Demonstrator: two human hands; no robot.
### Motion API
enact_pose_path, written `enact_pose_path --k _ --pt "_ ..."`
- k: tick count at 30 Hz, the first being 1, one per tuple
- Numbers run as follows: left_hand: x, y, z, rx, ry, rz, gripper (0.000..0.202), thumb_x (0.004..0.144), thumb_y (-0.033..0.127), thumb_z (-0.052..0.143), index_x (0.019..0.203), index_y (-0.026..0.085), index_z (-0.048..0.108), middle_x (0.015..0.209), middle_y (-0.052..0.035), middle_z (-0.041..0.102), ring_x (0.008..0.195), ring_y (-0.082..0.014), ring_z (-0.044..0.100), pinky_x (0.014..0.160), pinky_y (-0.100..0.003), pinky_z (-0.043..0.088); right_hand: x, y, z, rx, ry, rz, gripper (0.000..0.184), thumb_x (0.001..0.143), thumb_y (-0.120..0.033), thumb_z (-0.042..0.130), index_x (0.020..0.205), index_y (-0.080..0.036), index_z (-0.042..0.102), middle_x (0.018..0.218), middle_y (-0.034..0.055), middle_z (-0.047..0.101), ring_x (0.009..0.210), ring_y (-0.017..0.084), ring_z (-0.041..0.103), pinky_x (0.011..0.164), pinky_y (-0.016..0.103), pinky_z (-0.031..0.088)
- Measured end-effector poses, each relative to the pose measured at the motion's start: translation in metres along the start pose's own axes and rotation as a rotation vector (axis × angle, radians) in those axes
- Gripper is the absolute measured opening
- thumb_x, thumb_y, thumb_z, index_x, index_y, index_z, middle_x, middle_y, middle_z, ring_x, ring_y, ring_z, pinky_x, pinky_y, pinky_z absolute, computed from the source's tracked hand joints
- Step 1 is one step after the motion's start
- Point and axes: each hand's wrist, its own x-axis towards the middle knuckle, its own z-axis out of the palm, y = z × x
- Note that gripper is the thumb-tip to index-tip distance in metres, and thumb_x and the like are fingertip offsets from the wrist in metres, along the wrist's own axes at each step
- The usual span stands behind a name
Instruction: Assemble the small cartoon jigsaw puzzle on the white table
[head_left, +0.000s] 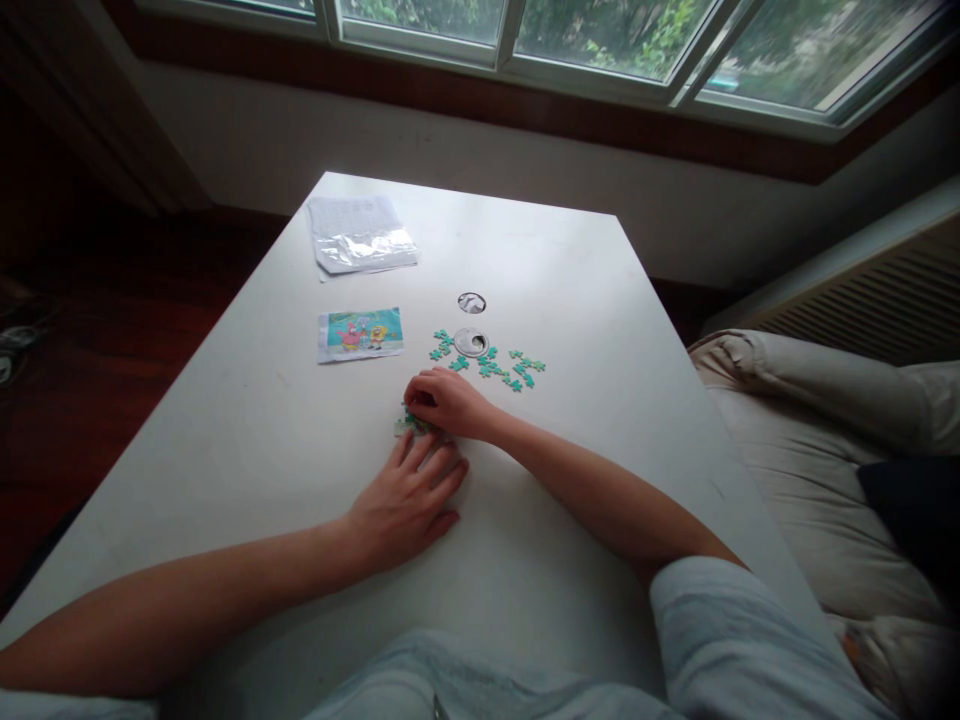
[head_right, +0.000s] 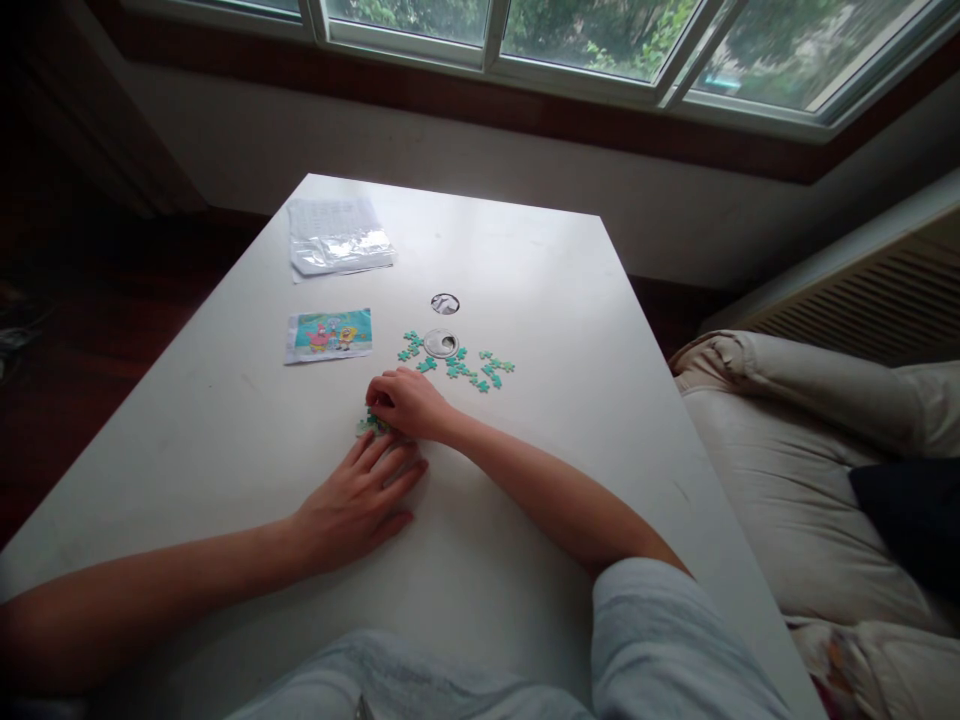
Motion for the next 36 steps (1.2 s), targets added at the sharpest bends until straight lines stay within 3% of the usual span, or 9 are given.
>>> enact_pose_path --k 8,17,21,29,36 --pt "0.000 -0.001 0.001 -0.005 0.022 -0.006 0.050 0.097 0.043 0.056 0.141 0.020 0.053 0.149 -0.0156 0.047 0.140 -0.0378 0.038 0.119 -0.062 0.026 -0.002 -0.004 0.002 -0.133 -0.012 0.015 0.011 0.086 -0.017 0.068 0.096 -0.019 0.072 0.091 0.0047 0.065 0.088 0.018 0.052 0.083 0.029 0.037" --pt "0.002 -0.005 -0.001 0.012 0.053 0.007 0.047 0.095 0.038 0.059 0.137 0.018 0.055 0.137 -0.0148 0.055 0.131 -0.0339 0.046 0.117 -0.057 0.031 -0.006 -0.001 0.012 -0.177 0.045 0.031 0.005 0.088 -0.022 0.069 0.092 -0.020 0.071 0.091 0.0046 0.066 0.090 0.019 0.052 0.086 0.031 0.036" --pt "0.003 -0.006 -0.003 0.016 0.055 0.028 0.046 0.095 0.037 0.059 0.137 0.017 0.055 0.136 -0.0148 0.056 0.131 -0.0342 0.047 0.118 -0.057 0.031 -0.006 -0.003 0.009 -0.191 0.023 0.014 0.016 0.086 -0.032 0.076 0.093 -0.020 0.070 0.093 0.0048 0.066 0.090 0.019 0.052 0.084 0.031 0.036" --pt "0.002 -0.008 -0.003 0.039 0.053 0.061 0.040 0.096 0.031 0.057 0.133 0.015 0.057 0.138 -0.0157 0.056 0.131 -0.0342 0.048 0.118 -0.058 0.033 -0.002 -0.003 0.005 -0.218 0.002 0.010 0.013 0.089 -0.029 0.073 0.097 -0.020 0.069 0.091 0.0046 0.067 0.088 0.019 0.052 0.080 0.030 0.035" --pt "0.001 -0.007 -0.001 0.041 0.061 0.065 0.041 0.096 0.029 0.057 0.134 0.014 0.057 0.138 -0.0158 0.057 0.132 -0.0352 0.048 0.118 -0.058 0.034 -0.004 -0.003 0.005 -0.237 -0.009 -0.012 0.024 0.087 -0.037 0.077 0.102 -0.021 0.068 0.096 0.0058 0.067 0.091 0.020 0.053 0.081 0.030 0.035"
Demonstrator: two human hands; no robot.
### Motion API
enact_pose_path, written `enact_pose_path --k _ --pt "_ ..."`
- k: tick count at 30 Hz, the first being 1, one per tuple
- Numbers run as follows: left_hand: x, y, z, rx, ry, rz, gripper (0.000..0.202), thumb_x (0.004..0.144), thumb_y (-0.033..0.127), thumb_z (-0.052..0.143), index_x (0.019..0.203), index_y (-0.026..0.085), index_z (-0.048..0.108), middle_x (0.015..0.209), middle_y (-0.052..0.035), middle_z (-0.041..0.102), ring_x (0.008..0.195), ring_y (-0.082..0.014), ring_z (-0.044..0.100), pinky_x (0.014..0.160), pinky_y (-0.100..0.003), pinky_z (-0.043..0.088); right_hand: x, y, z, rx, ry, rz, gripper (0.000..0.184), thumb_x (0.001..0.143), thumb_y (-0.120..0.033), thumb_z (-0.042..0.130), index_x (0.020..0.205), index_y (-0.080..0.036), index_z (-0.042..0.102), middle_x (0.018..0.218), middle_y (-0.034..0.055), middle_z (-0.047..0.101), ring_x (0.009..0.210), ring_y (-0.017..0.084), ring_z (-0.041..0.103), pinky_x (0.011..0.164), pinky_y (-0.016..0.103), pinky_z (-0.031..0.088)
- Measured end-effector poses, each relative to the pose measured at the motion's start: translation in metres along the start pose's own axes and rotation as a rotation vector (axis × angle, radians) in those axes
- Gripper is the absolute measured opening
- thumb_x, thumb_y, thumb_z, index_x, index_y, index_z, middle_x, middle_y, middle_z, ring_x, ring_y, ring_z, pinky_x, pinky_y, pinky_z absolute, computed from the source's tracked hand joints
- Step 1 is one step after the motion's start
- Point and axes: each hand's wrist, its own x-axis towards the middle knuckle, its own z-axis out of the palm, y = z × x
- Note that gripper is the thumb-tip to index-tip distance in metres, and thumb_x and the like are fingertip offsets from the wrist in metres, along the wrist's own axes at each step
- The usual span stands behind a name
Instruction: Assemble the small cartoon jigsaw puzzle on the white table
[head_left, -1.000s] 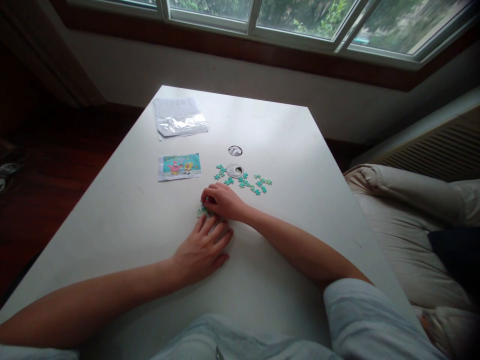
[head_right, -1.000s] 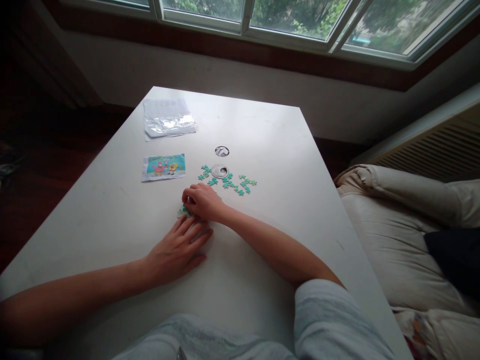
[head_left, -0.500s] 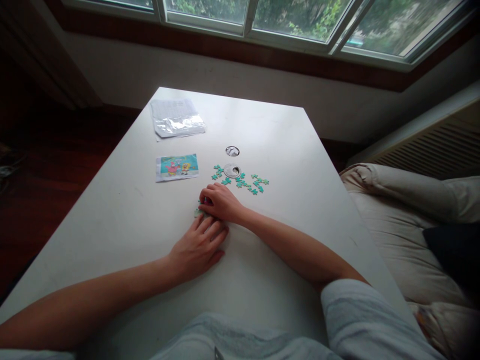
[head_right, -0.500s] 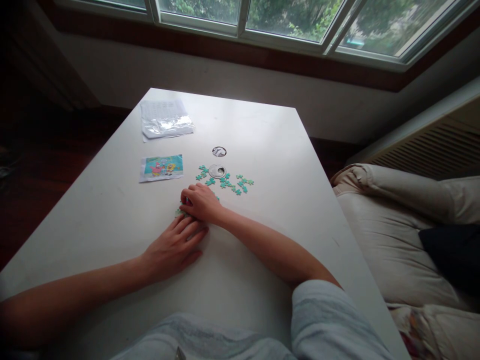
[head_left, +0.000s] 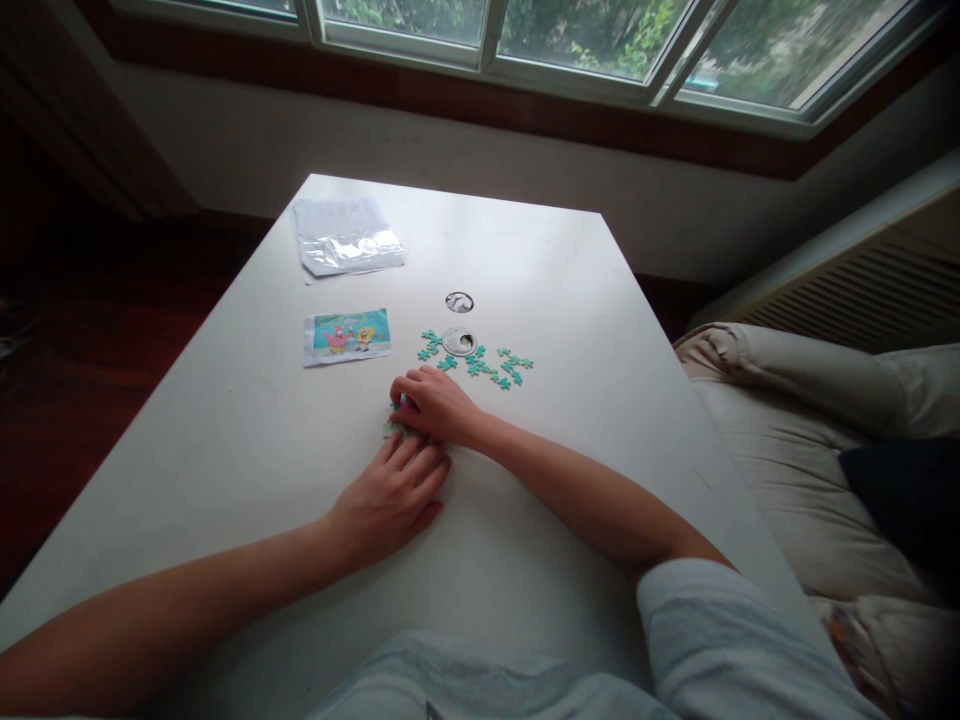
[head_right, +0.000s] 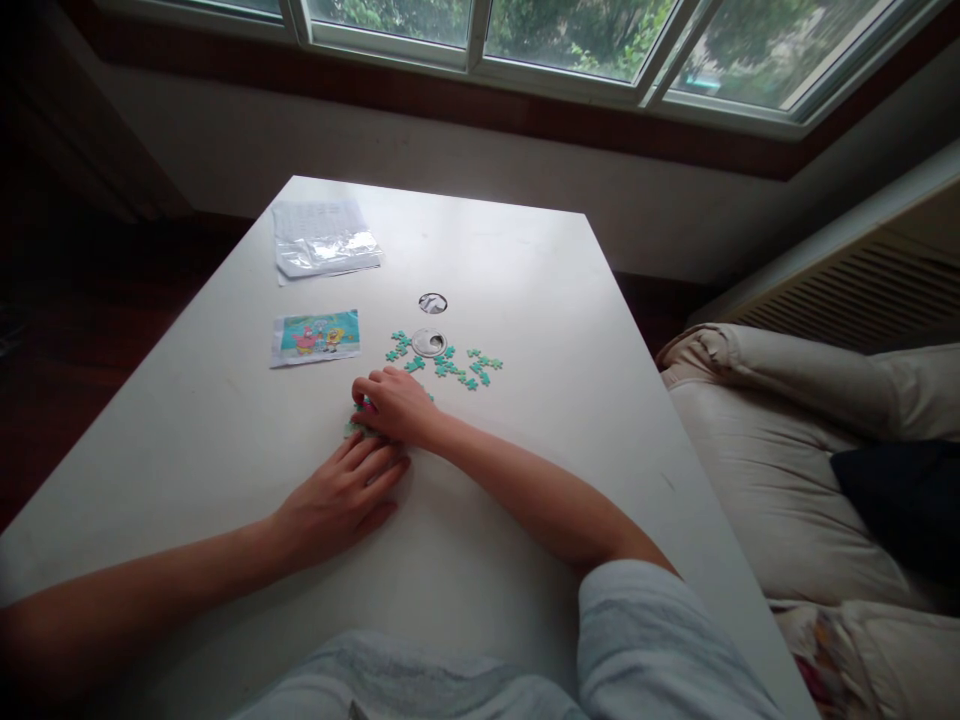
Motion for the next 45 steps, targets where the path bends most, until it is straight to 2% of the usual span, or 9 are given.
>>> enact_pose_path --k 7,14,17,21,26,31,35,37,45 --pt "-0.001 -0.001 0.005 -0.009 0.017 -0.001 0.040 0.098 0.030 0.055 0.135 0.015 0.057 0.140 -0.0159 0.056 0.133 -0.0353 0.048 0.117 -0.058 0.034 0.002 0.000 0.004 -0.004 0.024 0.035 0.007 0.094 -0.025 0.068 0.098 -0.021 0.068 0.095 0.0049 0.069 0.092 0.019 0.054 0.083 0.029 0.036" --pt "-0.003 -0.007 0.005 -0.040 0.042 0.027 0.041 0.097 0.028 0.056 0.136 0.015 0.057 0.142 -0.0144 0.056 0.133 -0.0333 0.049 0.118 -0.057 0.035 -0.002 0.006 0.004 0.038 0.074 0.039 0.008 0.095 -0.021 0.062 0.096 -0.020 0.070 0.090 0.0040 0.070 0.088 0.018 0.056 0.079 0.027 0.038" --pt "-0.004 -0.011 0.003 -0.046 0.051 0.038 0.039 0.098 0.028 0.055 0.135 0.017 0.057 0.144 -0.0132 0.055 0.133 -0.0326 0.050 0.117 -0.055 0.038 -0.004 0.020 -0.010 0.096 0.152 0.011 0.010 0.094 -0.018 0.059 0.093 -0.019 0.069 0.082 0.0022 0.068 0.082 0.016 0.055 0.078 0.026 0.039" --pt "-0.004 -0.014 0.000 -0.059 0.070 0.040 0.035 0.098 0.025 0.055 0.132 0.017 0.059 0.143 -0.0117 0.057 0.133 -0.0312 0.051 0.114 -0.053 0.041 -0.012 0.052 -0.053 0.087 0.285 0.173 0.013 0.094 -0.022 0.059 0.094 -0.018 0.071 0.082 0.0023 0.068 0.076 0.014 0.056 0.074 0.025 0.039" --pt "-0.004 -0.016 -0.001 -0.080 0.101 0.025 0.033 0.097 0.024 0.056 0.129 0.018 0.061 0.140 -0.0124 0.059 0.131 -0.0300 0.051 0.113 -0.051 0.044 -0.040 0.101 -0.112 -0.063 0.158 0.377 0.019 0.089 -0.018 0.057 0.098 -0.020 0.074 0.086 0.0022 0.072 0.075 0.014 0.060 0.071 0.026 0.040" --pt "-0.004 -0.016 0.003 -0.053 0.081 -0.009 0.041 0.097 0.026 0.055 0.138 0.017 0.056 0.147 -0.0145 0.053 0.136 -0.0327 0.047 0.116 -0.055 0.040 -0.068 0.137 -0.142 -0.096 -0.033 0.591 0.020 0.084 -0.019 0.061 0.100 -0.021 0.074 0.091 0.0026 0.074 0.079 0.016 0.064 0.072 0.026 0.043" --pt "-0.005 -0.016 0.005 -0.029 0.055 -0.036 0.044 0.099 0.030 0.053 0.141 0.017 0.055 0.151 -0.0162 0.049 0.138 -0.0339 0.045 0.117 -0.056 0.039 -0.075 0.149 -0.143 -0.088 -0.248 0.624 0.023 0.079 -0.028 0.070 0.100 -0.022 0.073 0.094 0.0029 0.073 0.077 0.016 0.064 0.067 0.025 0.042" --pt "-0.005 -0.017 0.005 -0.025 0.048 -0.052 0.045 0.099 0.033 0.053 0.142 0.017 0.054 0.153 -0.0160 0.047 0.139 -0.0334 0.044 0.118 -0.056 0.037 -0.075 0.152 -0.137 -0.088 -0.298 0.598 0.027 0.077 -0.031 0.072 0.102 -0.022 0.072 0.093 0.0026 0.072 0.076 0.016 0.063 0.066 0.025 0.041" --pt "-0.004 -0.018 0.005 -0.037 0.049 -0.073 0.046 0.100 0.036 0.054 0.143 0.020 0.054 0.153 -0.0141 0.048 0.141 -0.0312 0.044 0.121 -0.053 0.033 -0.067 0.160 -0.121 -0.135 -0.260 0.532 0.020 0.076 -0.027 0.069 0.095 -0.019 0.071 0.091 0.0040 0.070 0.076 0.016 0.060 0.065 0.024 0.039"
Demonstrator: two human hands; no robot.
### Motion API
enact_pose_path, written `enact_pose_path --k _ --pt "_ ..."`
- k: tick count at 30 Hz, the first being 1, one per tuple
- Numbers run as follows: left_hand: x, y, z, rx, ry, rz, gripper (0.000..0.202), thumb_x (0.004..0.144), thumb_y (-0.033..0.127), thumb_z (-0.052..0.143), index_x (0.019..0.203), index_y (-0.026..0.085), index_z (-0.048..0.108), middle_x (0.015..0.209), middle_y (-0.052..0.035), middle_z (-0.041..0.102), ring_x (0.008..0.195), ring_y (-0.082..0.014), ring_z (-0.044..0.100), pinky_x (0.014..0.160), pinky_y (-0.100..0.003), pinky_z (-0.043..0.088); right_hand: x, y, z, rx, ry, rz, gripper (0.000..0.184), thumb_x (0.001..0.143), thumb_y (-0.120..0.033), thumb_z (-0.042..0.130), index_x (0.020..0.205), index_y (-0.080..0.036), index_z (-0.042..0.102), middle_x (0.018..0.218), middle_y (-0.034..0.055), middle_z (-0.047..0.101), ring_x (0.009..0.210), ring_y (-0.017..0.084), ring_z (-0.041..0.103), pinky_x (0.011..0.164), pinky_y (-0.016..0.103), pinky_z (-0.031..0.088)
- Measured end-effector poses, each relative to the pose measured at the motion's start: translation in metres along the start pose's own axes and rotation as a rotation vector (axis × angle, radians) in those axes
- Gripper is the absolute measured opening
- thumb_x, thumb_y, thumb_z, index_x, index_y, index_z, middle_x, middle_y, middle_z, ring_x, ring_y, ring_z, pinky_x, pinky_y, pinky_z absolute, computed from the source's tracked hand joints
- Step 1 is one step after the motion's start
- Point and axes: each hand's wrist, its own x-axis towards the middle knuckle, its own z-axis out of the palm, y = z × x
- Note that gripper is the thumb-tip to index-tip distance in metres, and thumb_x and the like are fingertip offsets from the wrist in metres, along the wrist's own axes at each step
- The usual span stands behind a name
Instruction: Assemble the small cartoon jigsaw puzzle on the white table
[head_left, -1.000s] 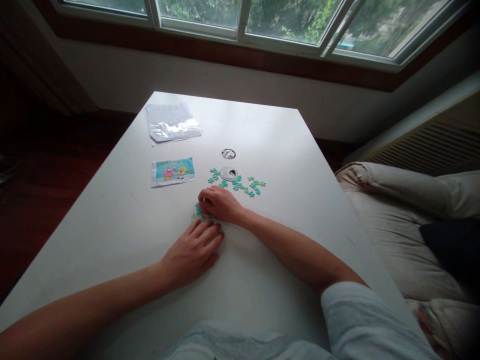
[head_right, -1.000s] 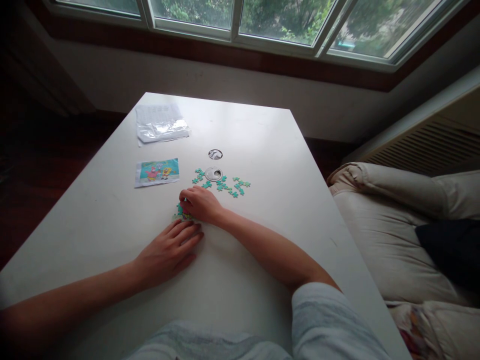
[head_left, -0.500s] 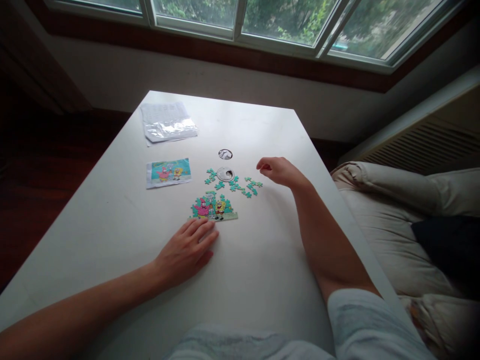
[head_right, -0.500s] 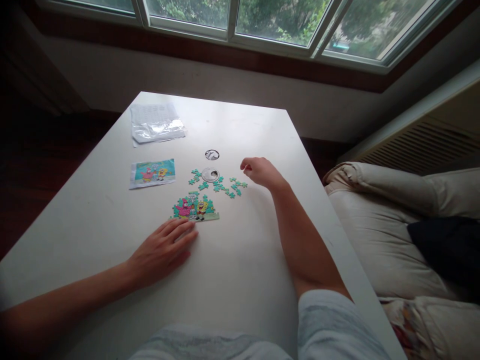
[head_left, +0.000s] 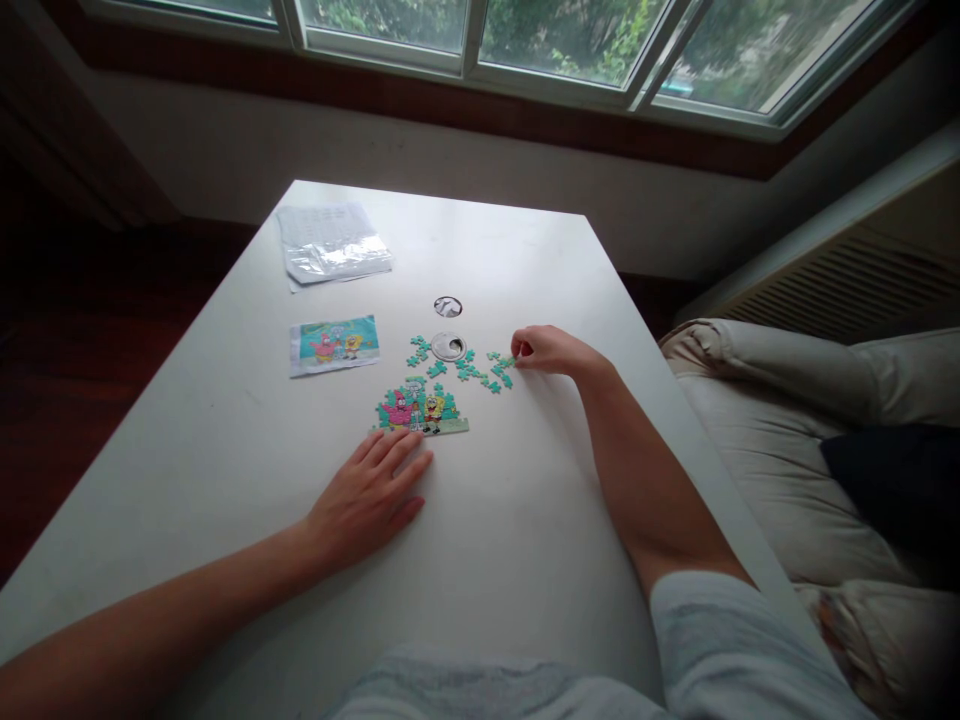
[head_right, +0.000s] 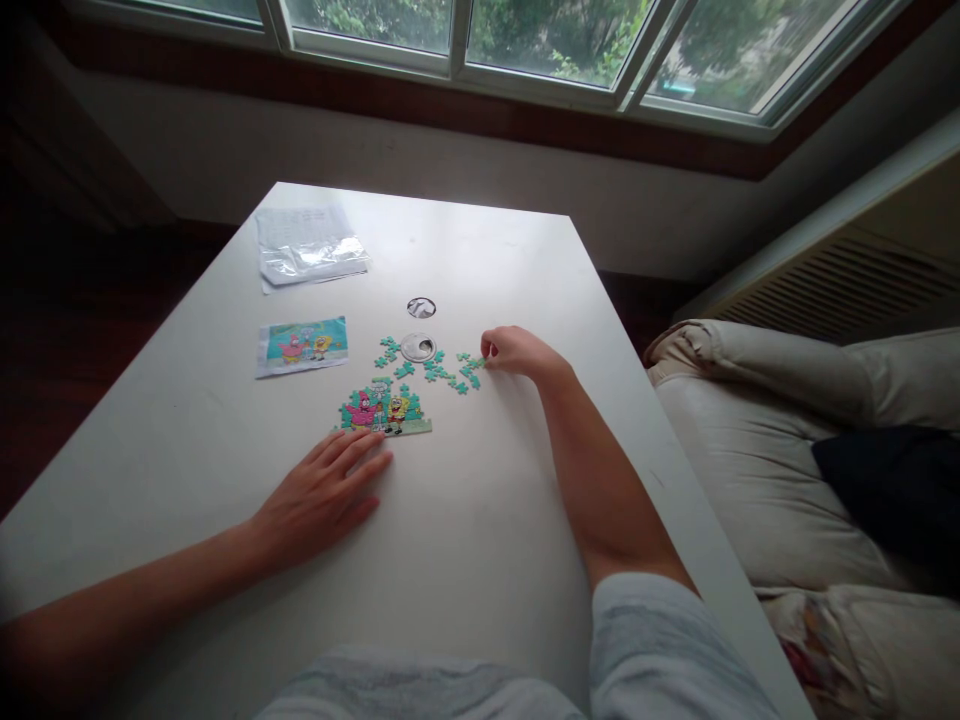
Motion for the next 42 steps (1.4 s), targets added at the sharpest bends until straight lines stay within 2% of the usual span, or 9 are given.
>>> enact_pose_path --k 6,15,21,26,29,32,37,42 --pt "0.000 0.000 0.000 0.011 -0.018 -0.005 0.046 0.101 0.038 0.051 0.143 0.020 0.054 0.154 -0.0136 0.047 0.141 -0.0311 0.043 0.121 -0.053 0.033 0.002 -0.001 0.004 0.050 0.022 -0.060 0.017 0.078 -0.028 0.068 0.092 -0.019 0.069 0.088 0.0032 0.068 0.073 0.015 0.057 0.064 0.024 0.038" --pt "0.002 0.000 -0.002 0.010 -0.016 0.003 0.045 0.101 0.035 0.051 0.143 0.019 0.054 0.153 -0.0155 0.047 0.140 -0.0319 0.043 0.119 -0.056 0.034 0.010 0.000 0.018 0.145 0.225 -0.175 0.022 0.083 -0.023 0.064 0.104 -0.021 0.072 0.093 0.0030 0.062 0.074 0.013 0.055 0.073 0.024 0.041" --pt "0.001 0.000 -0.001 0.003 -0.006 0.007 0.046 0.100 0.036 0.053 0.143 0.019 0.054 0.153 -0.0157 0.048 0.141 -0.0320 0.044 0.120 -0.056 0.033 0.008 -0.002 0.016 0.158 0.209 -0.157 0.018 0.080 -0.022 0.064 0.097 -0.018 0.068 0.088 0.0022 0.060 0.074 0.013 0.053 0.071 0.024 0.040" --pt "0.000 0.000 0.001 0.005 -0.016 0.037 0.044 0.100 0.032 0.052 0.142 0.018 0.054 0.153 -0.0156 0.047 0.141 -0.0321 0.043 0.120 -0.056 0.033 0.007 -0.004 0.016 0.349 0.199 -0.149 0.012 0.077 -0.027 0.065 0.085 -0.018 0.062 0.077 -0.0016 0.060 0.070 0.012 0.051 0.067 0.025 0.040" --pt "0.000 0.000 0.001 -0.015 -0.013 0.111 0.043 0.099 0.029 0.052 0.141 0.019 0.054 0.151 -0.0143 0.050 0.139 -0.0312 0.044 0.119 -0.054 0.034 0.009 -0.016 0.019 0.551 0.218 -0.200 0.020 0.078 -0.032 0.067 0.090 -0.017 0.063 0.074 -0.0024 0.060 0.068 0.011 0.051 0.065 0.025 0.041" --pt "0.001 0.002 -0.001 -0.042 -0.021 0.169 0.040 0.099 0.027 0.052 0.139 0.019 0.056 0.149 -0.0134 0.052 0.136 -0.0304 0.046 0.118 -0.053 0.037 0.012 -0.042 0.029 0.782 0.114 -0.282 0.033 0.079 -0.035 0.069 0.108 -0.017 0.066 0.080 -0.0006 0.066 0.070 0.012 0.057 0.066 0.026 0.045" --pt "0.001 0.002 -0.002 -0.054 -0.022 0.194 0.040 0.100 0.028 0.051 0.138 0.019 0.056 0.148 -0.0130 0.053 0.135 -0.0304 0.047 0.117 -0.052 0.037 0.015 -0.087 0.054 0.991 -0.032 -0.365 0.023 0.078 -0.033 0.073 0.095 -0.017 0.070 0.083 0.0023 0.072 0.077 0.015 0.066 0.079 0.031 0.053" --pt "0.001 0.002 0.000 -0.070 -0.022 0.193 0.040 0.099 0.028 0.052 0.138 0.020 0.055 0.148 -0.0134 0.052 0.136 -0.0302 0.047 0.118 -0.052 0.036 0.013 -0.100 0.062 1.022 -0.060 -0.360 0.021 0.077 -0.031 0.073 0.093 -0.017 0.071 0.090 0.0042 0.075 0.085 0.017 0.070 0.083 0.032 0.054"
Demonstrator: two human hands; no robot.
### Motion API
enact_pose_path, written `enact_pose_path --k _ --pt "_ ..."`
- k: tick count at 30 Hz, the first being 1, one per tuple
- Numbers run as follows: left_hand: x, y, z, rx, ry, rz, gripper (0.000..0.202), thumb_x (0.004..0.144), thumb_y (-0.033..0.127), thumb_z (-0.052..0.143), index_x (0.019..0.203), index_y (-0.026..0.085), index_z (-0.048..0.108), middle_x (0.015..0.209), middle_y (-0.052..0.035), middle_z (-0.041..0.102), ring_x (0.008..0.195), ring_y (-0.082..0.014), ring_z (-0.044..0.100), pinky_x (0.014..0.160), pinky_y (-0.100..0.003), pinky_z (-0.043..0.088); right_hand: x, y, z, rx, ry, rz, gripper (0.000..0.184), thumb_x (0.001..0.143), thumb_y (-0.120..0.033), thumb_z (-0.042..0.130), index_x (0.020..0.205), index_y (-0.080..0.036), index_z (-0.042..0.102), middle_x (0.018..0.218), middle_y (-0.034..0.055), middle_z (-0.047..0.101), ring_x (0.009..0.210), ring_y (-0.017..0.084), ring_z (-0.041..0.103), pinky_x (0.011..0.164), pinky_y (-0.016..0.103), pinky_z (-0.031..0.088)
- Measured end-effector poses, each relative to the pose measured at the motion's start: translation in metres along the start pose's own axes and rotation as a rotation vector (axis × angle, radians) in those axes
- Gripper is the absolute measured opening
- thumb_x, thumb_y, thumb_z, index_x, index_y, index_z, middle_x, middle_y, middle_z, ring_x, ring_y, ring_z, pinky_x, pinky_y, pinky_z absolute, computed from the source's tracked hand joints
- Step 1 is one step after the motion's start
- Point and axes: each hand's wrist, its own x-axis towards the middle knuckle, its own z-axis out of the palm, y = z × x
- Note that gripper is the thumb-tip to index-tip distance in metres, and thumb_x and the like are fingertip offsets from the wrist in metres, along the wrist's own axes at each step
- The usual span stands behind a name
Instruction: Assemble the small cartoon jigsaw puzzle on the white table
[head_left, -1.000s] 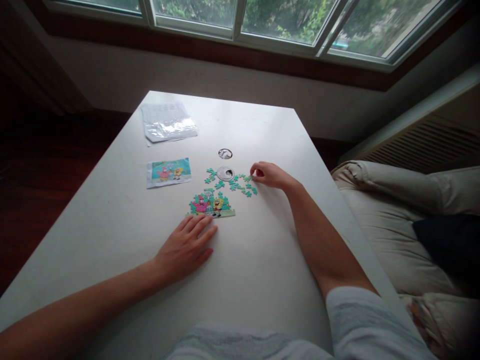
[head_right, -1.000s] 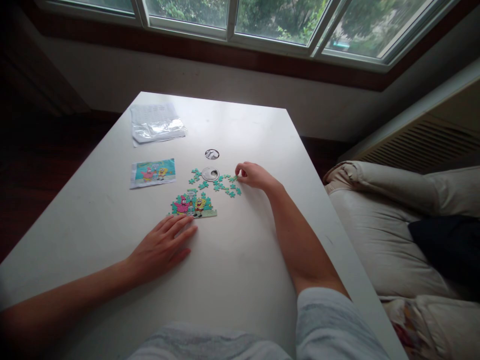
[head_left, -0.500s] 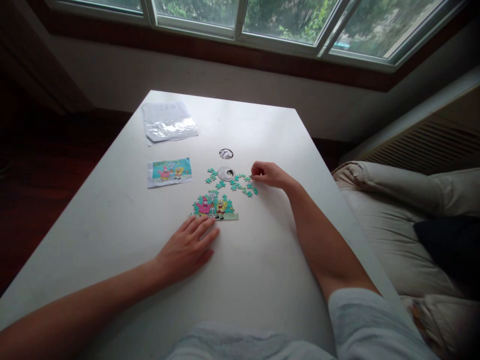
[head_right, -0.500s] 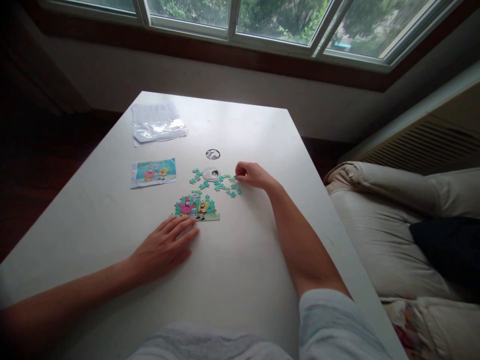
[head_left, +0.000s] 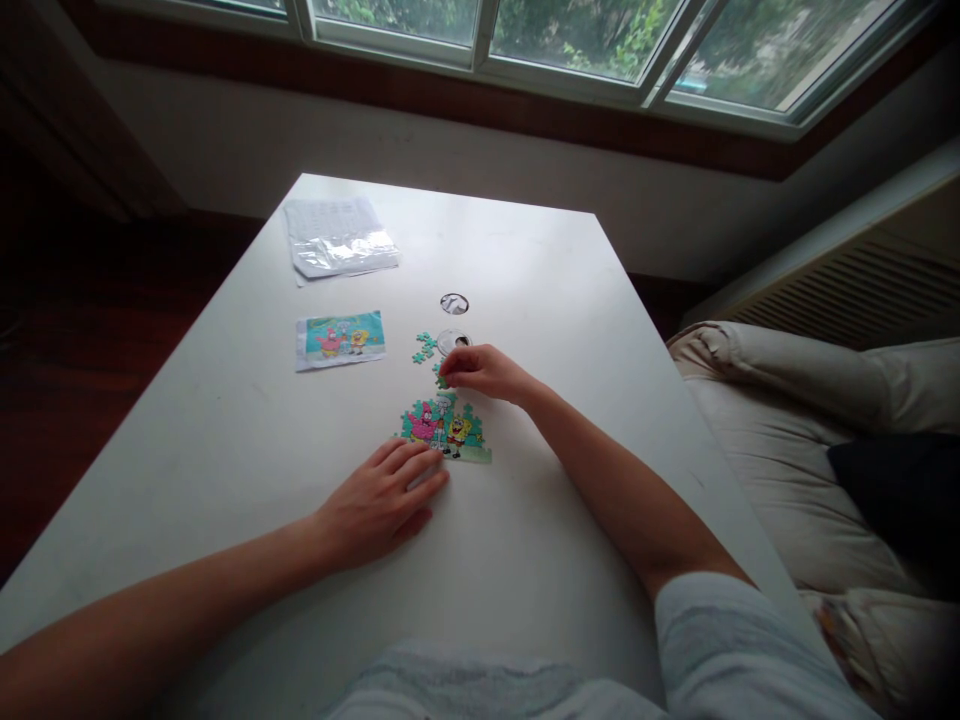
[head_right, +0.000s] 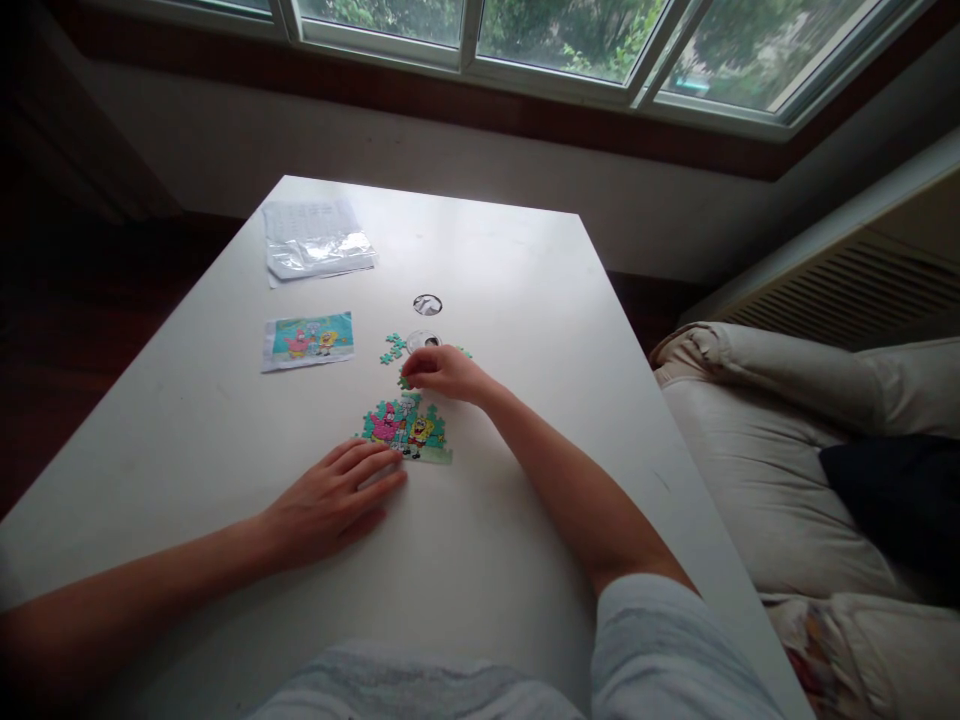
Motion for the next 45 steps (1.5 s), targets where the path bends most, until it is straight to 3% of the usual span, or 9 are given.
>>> enact_pose_path --k 9,19,28,36,45 --pt "0.001 0.000 -0.003 -0.011 -0.020 0.029 0.041 0.097 0.025 0.054 0.138 0.019 0.055 0.144 -0.0128 0.056 0.134 -0.0301 0.048 0.117 -0.052 0.037 -0.003 -0.009 0.006 -0.347 -0.052 -0.049 0.015 0.081 -0.023 0.065 0.092 -0.017 0.075 0.085 0.0016 0.074 0.079 0.014 0.065 0.074 0.025 0.047" --pt "0.000 0.000 -0.002 -0.012 0.005 0.031 0.041 0.096 0.025 0.056 0.137 0.020 0.056 0.143 -0.0128 0.056 0.134 -0.0302 0.049 0.116 -0.052 0.038 -0.001 -0.013 0.016 -0.612 -0.015 -0.171 0.012 0.085 -0.015 0.065 0.090 -0.018 0.075 0.086 0.0023 0.071 0.077 0.013 0.059 0.072 0.024 0.040" --pt "0.000 0.000 -0.001 -0.004 -0.020 0.022 0.041 0.098 0.026 0.053 0.138 0.020 0.055 0.144 -0.0125 0.055 0.134 -0.0304 0.048 0.117 -0.052 0.036 0.000 -0.014 0.019 -0.704 -0.046 -0.263 0.010 0.088 -0.015 0.064 0.090 -0.018 0.073 0.090 0.0055 0.065 0.086 0.017 0.054 0.078 0.027 0.038" --pt "0.001 0.001 -0.002 -0.001 -0.028 0.023 0.040 0.099 0.027 0.052 0.138 0.019 0.055 0.144 -0.0119 0.055 0.132 -0.0303 0.048 0.115 -0.051 0.037 -0.001 -0.009 0.018 -0.831 -0.033 -0.294 0.014 0.088 -0.024 0.068 0.101 -0.019 0.067 0.095 0.0056 0.059 0.088 0.020 0.050 0.084 0.031 0.035" --pt "0.000 0.000 0.001 0.010 -0.034 0.023 0.038 0.101 0.029 0.049 0.138 0.020 0.055 0.145 -0.0108 0.055 0.131 -0.0311 0.048 0.112 -0.050 0.038 -0.002 -0.013 0.025 -0.849 0.003 -0.254 0.007 0.090 -0.025 0.070 0.091 -0.018 0.069 0.092 0.0050 0.062 0.086 0.018 0.051 0.080 0.030 0.033"
